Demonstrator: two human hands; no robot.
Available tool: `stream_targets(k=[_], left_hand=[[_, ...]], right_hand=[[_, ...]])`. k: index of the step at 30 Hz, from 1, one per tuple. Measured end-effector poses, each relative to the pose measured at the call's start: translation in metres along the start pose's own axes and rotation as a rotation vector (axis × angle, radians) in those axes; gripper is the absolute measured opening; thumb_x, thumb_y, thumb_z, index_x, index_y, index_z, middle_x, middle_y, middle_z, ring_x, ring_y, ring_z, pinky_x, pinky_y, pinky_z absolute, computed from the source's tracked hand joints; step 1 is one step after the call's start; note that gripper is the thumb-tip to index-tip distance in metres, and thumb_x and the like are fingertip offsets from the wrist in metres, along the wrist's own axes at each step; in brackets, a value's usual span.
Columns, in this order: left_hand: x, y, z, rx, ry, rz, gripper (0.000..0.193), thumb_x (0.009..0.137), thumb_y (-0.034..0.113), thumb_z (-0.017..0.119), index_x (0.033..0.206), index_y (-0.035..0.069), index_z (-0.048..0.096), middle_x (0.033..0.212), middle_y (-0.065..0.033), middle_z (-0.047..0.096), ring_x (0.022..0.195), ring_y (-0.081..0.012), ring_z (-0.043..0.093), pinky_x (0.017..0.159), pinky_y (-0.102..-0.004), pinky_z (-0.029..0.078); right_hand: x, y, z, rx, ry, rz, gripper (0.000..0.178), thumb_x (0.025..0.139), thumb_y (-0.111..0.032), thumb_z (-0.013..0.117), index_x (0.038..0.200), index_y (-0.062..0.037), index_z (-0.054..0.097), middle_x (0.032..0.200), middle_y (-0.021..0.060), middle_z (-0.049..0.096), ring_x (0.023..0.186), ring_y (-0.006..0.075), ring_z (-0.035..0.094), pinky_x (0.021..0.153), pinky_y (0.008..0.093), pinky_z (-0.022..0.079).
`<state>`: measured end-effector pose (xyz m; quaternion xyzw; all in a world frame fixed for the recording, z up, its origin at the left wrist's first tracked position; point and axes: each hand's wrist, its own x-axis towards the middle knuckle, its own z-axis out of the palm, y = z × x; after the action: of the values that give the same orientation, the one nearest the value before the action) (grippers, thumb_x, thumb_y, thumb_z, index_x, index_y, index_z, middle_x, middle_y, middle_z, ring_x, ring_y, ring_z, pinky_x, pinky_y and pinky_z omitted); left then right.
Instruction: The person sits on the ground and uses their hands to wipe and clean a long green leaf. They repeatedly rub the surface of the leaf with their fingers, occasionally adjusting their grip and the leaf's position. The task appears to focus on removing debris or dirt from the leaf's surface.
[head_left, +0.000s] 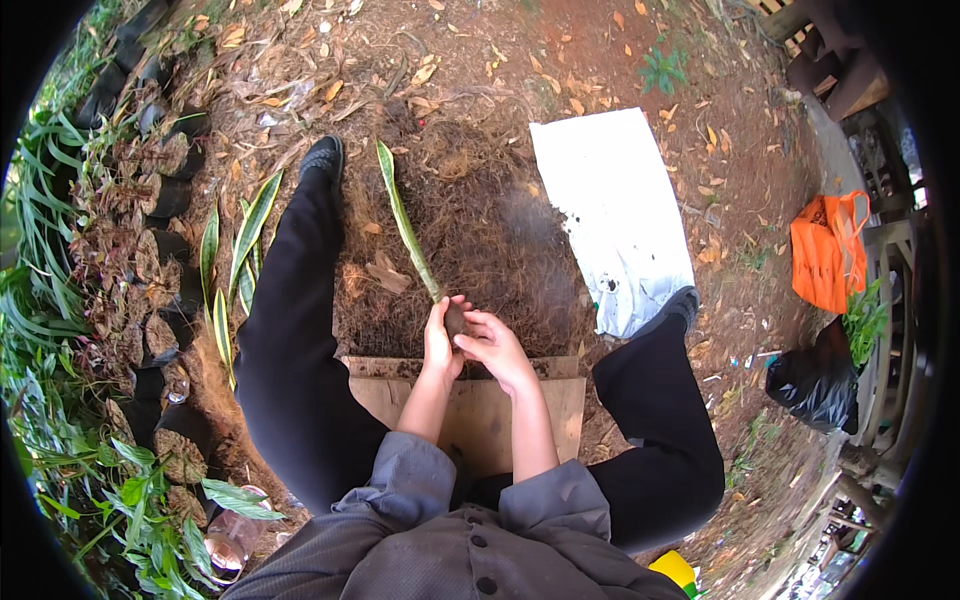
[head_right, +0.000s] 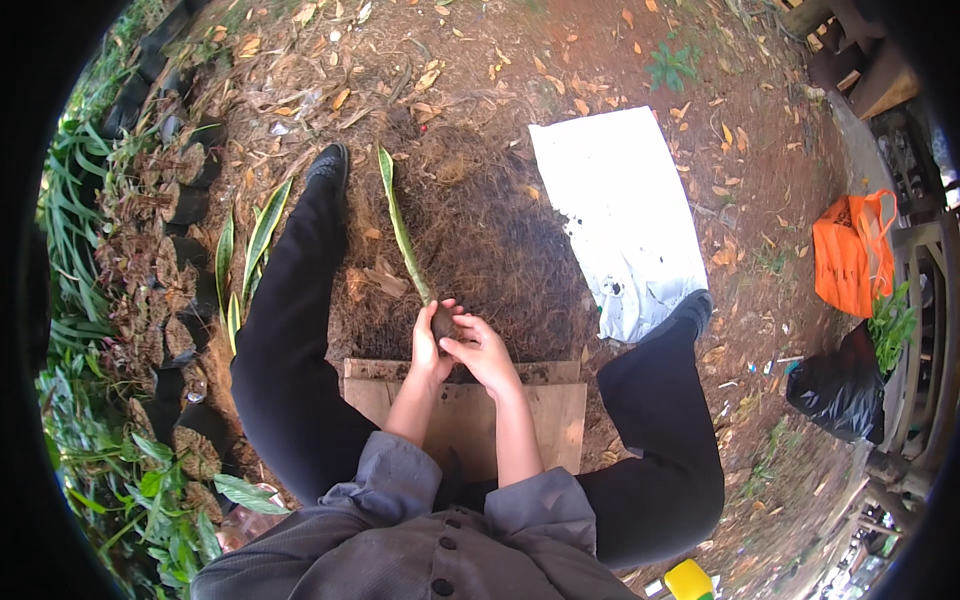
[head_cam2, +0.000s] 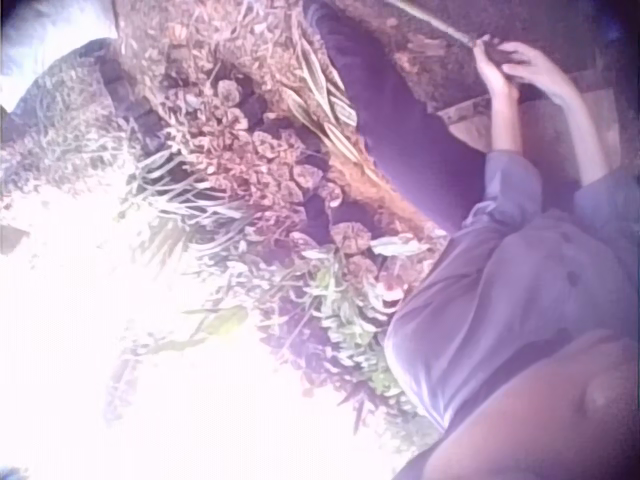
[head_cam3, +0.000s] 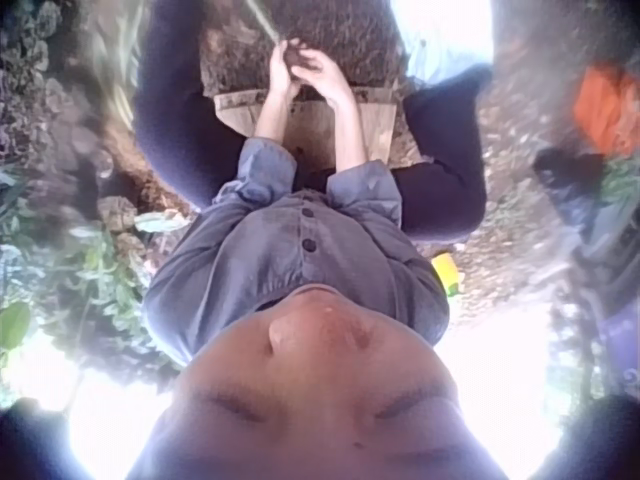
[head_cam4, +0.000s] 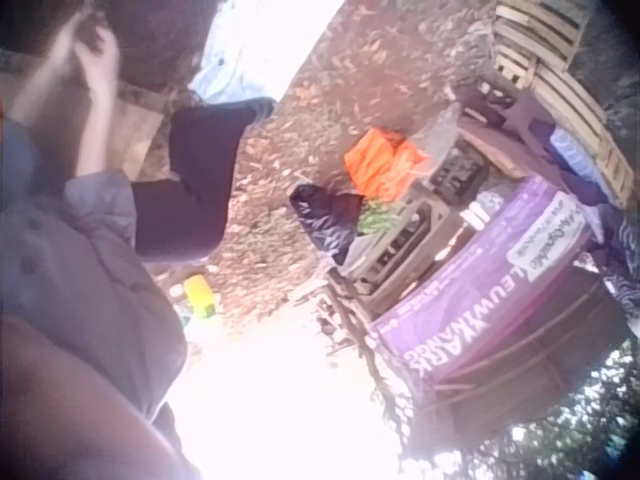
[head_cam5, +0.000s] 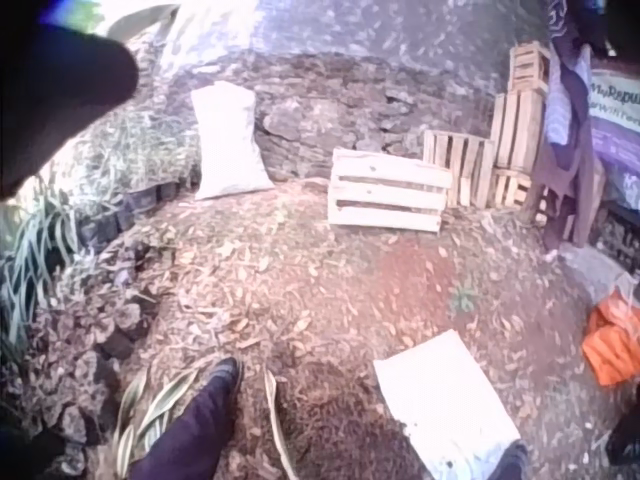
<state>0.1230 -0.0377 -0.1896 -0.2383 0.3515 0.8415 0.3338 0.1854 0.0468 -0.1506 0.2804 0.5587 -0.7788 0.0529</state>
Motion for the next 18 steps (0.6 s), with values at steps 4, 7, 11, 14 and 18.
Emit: stream_targets(k=[4,7,11,14,18], left_hand=[[0.005,-0.001,-0.014,-0.141,0.07,0.054,0.027,0.088,0.03,0.049,0.105,0.009,0.052,0.092,-0.0091,0.058,0.082,-0.0218,0.06,0.072,-0.0353,0.052],[0.007,-0.004,-0.007,-0.143,0.157,0.096,0.018,0.088,0.024,0.05,0.1,0.009,0.05,0.091,-0.0083,0.058,0.079,-0.0207,0.06,0.066,-0.0328,0.053],[0.005,-0.006,0.001,-0.151,0.247,0.124,0.012,0.088,0.021,0.051,0.091,0.009,0.048,0.086,-0.0067,0.056,0.074,-0.0192,0.06,0.06,-0.0298,0.054],[0.011,-0.006,-0.006,-0.147,0.288,0.124,0.01,0.087,0.018,0.052,0.088,0.009,0.048,0.085,-0.0058,0.055,0.073,-0.0184,0.059,0.058,-0.0297,0.054],[0.014,-0.005,-0.01,-0.17,0.284,0.193,0.01,0.089,0.016,0.051,0.088,0.007,0.047,0.077,-0.0077,0.055,0.065,-0.0179,0.058,0.056,-0.0308,0.054]], right_hand=[[0.009,-0.019,-0.01,-0.348,0.062,-0.032,0.026,0.082,-0.013,0.065,0.105,-0.0022,0.062,0.097,0.0059,0.064,0.086,0.0138,0.06,0.076,0.0288,0.048],[0.035,-0.017,-0.031,-0.683,0.484,-0.317,0.021,0.078,-0.012,0.064,0.098,-0.0057,0.065,0.094,0.0107,0.065,0.083,0.022,0.062,0.076,0.0318,0.048],[0.058,-0.018,-0.035,-1.11,0.674,-0.456,0.025,0.074,-0.011,0.067,0.099,-0.0121,0.066,0.101,0.0053,0.06,0.094,0.0227,0.054,0.084,0.0381,0.039],[0.057,-0.012,-0.022,-1.281,0.56,-0.363,0.033,0.07,-0.014,0.07,0.103,-0.0164,0.065,0.102,0.0015,0.058,0.1,0.0196,0.049,0.088,0.0394,0.03],[0.048,0.003,0.013,-1.405,0.699,-0.227,0.05,0.065,-0.018,0.074,0.113,-0.0183,0.06,0.118,0.0041,0.046,0.111,0.0235,0.039,0.087,0.0432,0.026]])
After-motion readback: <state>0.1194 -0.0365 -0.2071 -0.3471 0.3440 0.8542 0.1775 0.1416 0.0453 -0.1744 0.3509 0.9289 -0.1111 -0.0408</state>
